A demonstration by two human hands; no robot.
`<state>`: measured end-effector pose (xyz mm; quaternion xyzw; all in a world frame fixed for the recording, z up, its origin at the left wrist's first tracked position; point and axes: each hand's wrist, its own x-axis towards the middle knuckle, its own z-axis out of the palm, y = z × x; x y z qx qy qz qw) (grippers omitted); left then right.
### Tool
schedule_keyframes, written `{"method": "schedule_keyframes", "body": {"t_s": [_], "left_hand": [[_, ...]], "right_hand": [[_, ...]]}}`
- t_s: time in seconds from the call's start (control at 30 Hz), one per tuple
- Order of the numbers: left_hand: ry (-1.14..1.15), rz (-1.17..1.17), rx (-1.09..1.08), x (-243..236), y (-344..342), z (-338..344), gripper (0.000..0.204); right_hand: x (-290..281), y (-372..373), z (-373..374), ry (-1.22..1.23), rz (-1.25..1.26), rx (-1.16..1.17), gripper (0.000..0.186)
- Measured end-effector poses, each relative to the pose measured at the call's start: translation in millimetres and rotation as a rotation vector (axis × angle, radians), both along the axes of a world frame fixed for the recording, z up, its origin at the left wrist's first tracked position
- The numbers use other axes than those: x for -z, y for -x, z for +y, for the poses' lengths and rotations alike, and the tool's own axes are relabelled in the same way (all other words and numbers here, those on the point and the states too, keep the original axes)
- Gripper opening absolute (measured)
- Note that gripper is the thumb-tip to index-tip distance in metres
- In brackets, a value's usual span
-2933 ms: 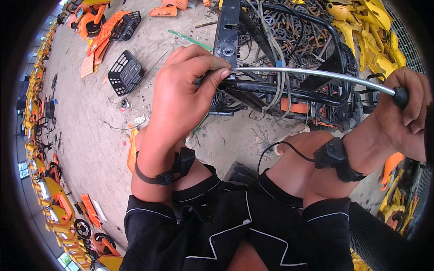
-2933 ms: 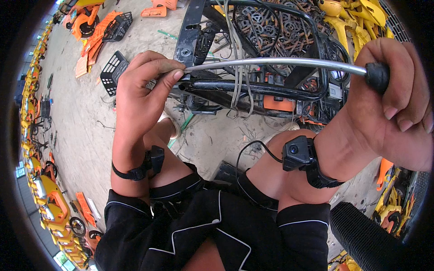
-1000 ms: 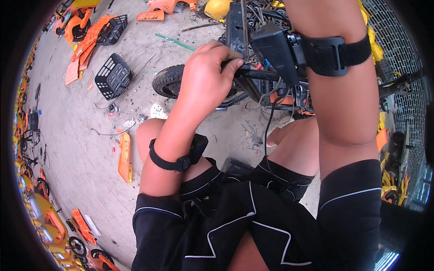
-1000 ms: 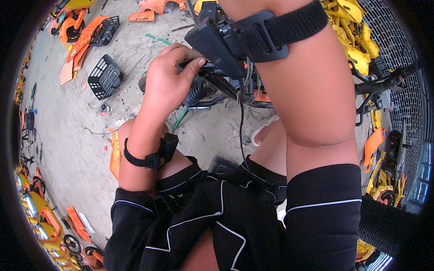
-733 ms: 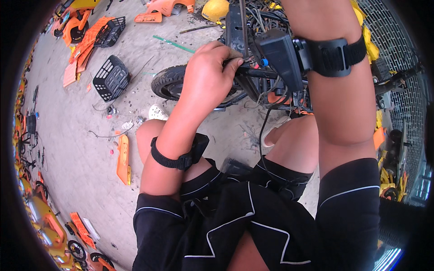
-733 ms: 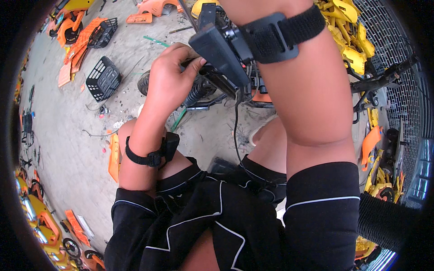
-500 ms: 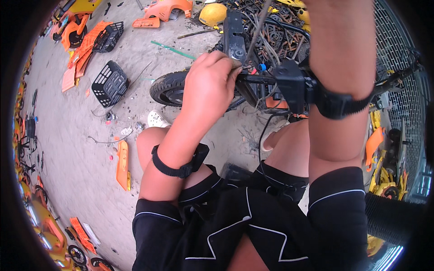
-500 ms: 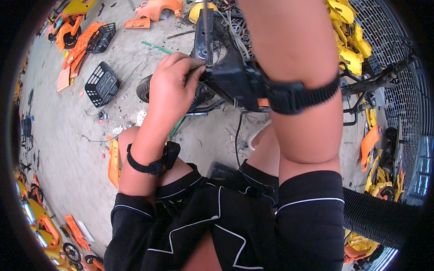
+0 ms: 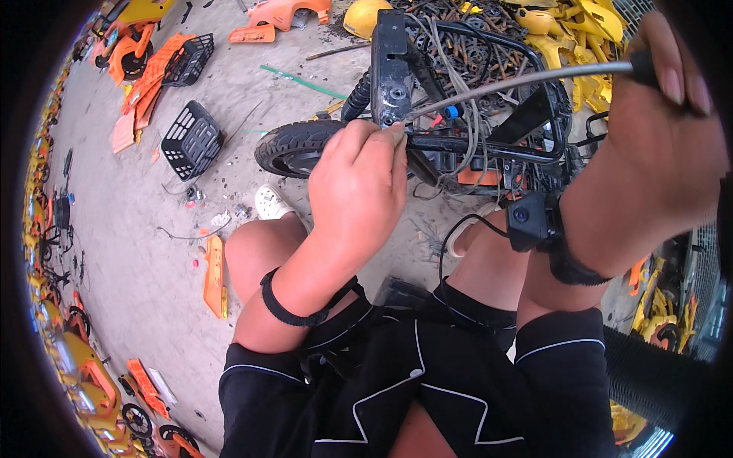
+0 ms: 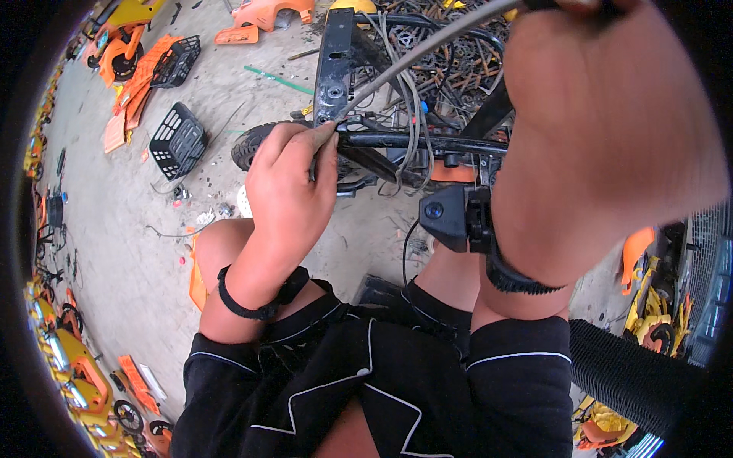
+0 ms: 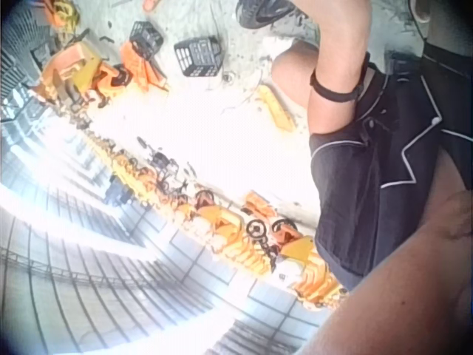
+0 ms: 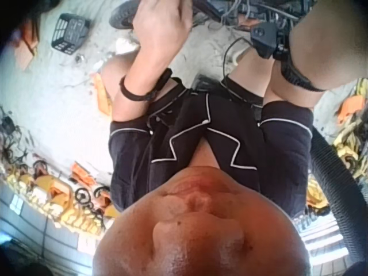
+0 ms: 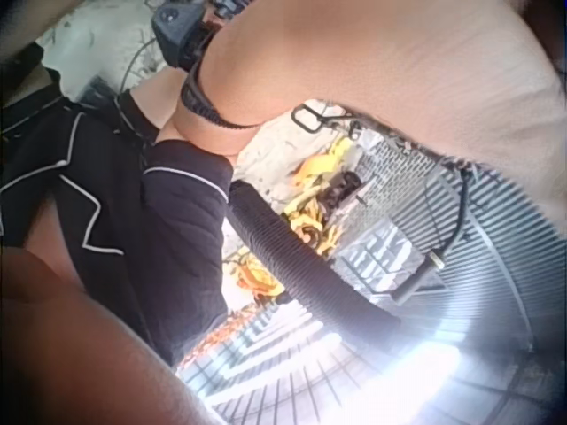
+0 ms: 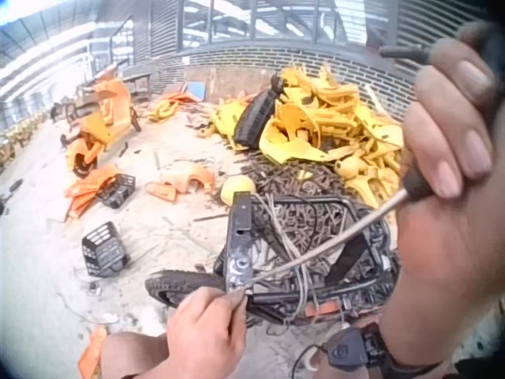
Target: The person works on the wiring of a motorcycle frame, using a tool to manipulate wires and components near the front of the frame.
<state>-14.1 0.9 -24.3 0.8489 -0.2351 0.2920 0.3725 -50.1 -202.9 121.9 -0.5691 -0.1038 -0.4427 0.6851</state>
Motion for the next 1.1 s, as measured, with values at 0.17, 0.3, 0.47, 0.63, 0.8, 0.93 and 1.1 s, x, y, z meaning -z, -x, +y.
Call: {"method": "schedule_keyframes", "body": {"t_s": [0.17,0.3,0.47,0.63,0.8,0.93,1.1], "left_hand": [[0.018,-0.005,-0.026,7,8,-4,0.020],[-0.077,-0.083,-0.051,13,9,-6,0.022],[-0.094,-0.150,-0.068,18,8,-10,0.025],[-0.098,-0.156,-0.079,18,9,-11,0.027],[-0.073,-0.187,-0.028,15,7,-3,0.029],[0.024,-0.050,-0.003,3,7,8,0.020],[0.135,0.136,0.061,-4,2,5,0.016]], "right_hand": [[7,-1,1,-0.018,0.016,0.065,0.039],[10,0,1,-0.022,0.031,0.124,0.039],[13,2,-1,-0.027,0.040,0.192,0.038],[11,-5,2,-0.067,0.020,0.218,0.037],[18,3,-17,-0.144,-0.157,0.038,0.031],[30,5,-11,-0.122,-0.275,-0.230,0.020],[25,24,1,0.029,-0.307,-0.339,0.031]]}}
